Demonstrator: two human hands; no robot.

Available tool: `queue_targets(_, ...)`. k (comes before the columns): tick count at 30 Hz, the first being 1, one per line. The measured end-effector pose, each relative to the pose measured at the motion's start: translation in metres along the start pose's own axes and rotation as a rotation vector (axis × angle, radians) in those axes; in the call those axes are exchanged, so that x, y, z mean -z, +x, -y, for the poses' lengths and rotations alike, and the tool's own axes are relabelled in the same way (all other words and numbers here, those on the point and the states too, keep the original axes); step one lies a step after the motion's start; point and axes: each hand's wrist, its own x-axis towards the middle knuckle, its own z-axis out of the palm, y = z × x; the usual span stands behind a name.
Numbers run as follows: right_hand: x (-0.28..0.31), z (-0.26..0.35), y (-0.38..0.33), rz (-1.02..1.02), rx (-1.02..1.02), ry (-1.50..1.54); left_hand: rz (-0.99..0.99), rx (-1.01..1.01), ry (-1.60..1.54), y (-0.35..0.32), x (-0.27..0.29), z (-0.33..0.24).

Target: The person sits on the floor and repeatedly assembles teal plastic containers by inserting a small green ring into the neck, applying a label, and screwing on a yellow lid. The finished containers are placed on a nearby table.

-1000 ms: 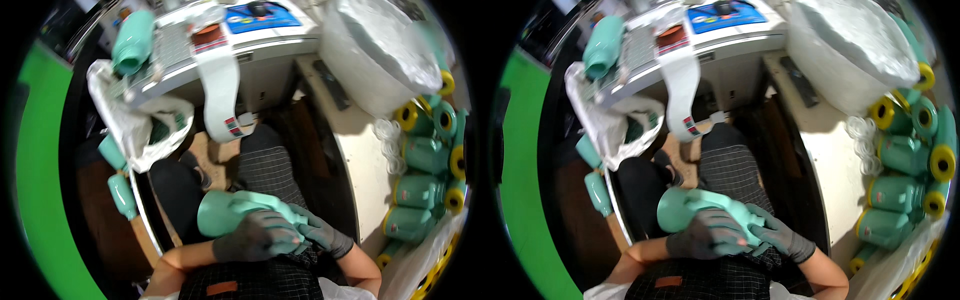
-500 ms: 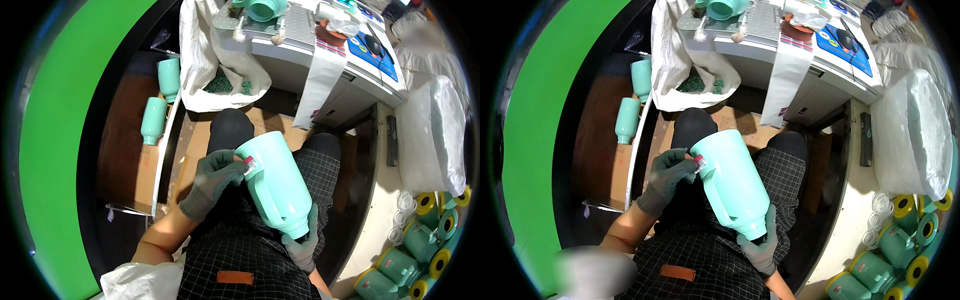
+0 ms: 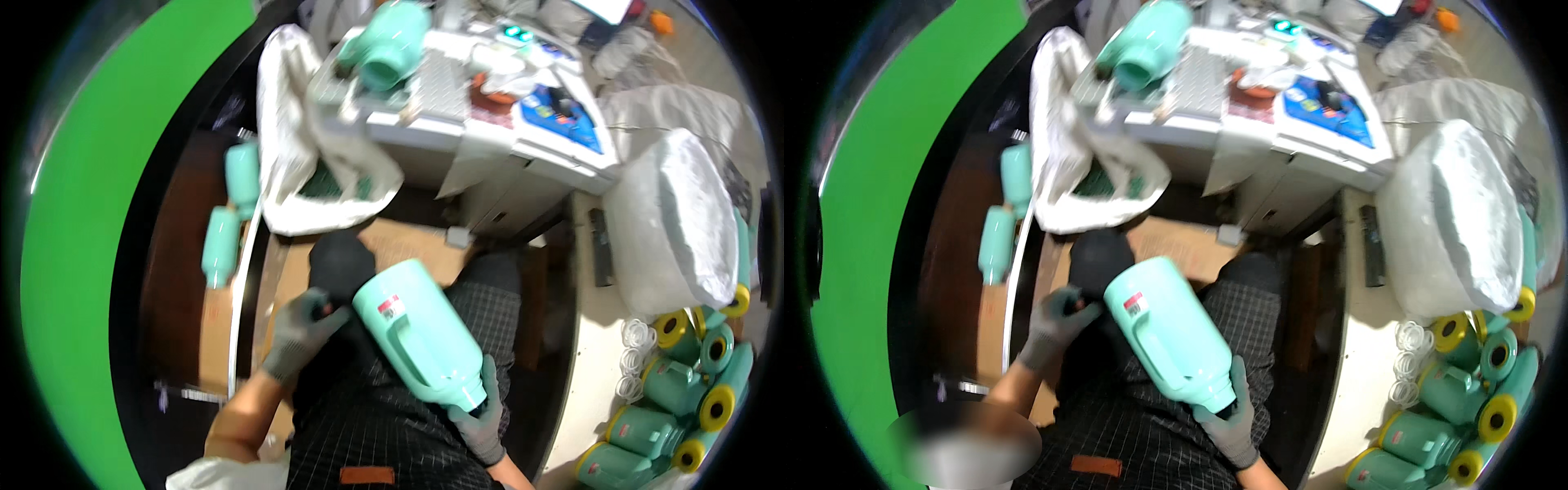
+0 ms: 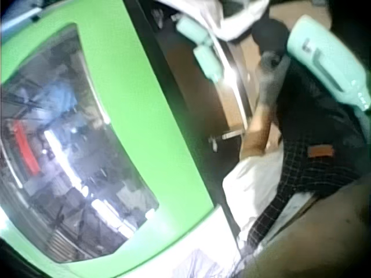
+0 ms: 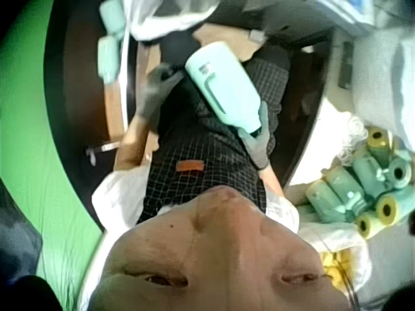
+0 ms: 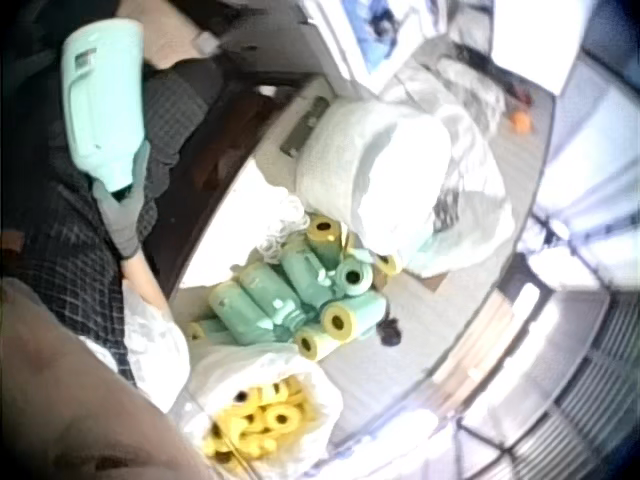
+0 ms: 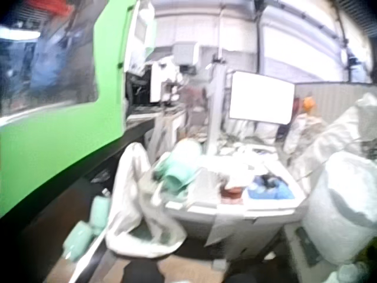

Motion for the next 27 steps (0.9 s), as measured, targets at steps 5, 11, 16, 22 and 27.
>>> queue_targets(5,0.022,0.053,0.051,-0.148,-0.346,0.847,-0.330,-0.346,-0.162,0.054,0.003,-0.031)
queue_targets(11,0.054,0.053,0.076,-0.531,-0.004,0.552,-0.535,-0.911,0.294,0.159,-0.009,-0.128)
queue_targets(16,0.073,0.024,0.064,-0.677,0.030,0.251,-0.853,-0.981,0.400,0.236,0.006,-0.136)
queue_targets(22,0.072,0.034,0.103,-0.628,0.101,0.430,-0.901,-0.966,0.761,0.301,0.012,-0.139)
queue_targets(27,0.063,0.058,0.168,-0.526,0.240,0.290,-0.754,-1.035,0.950,0.363,0.032,-0.125)
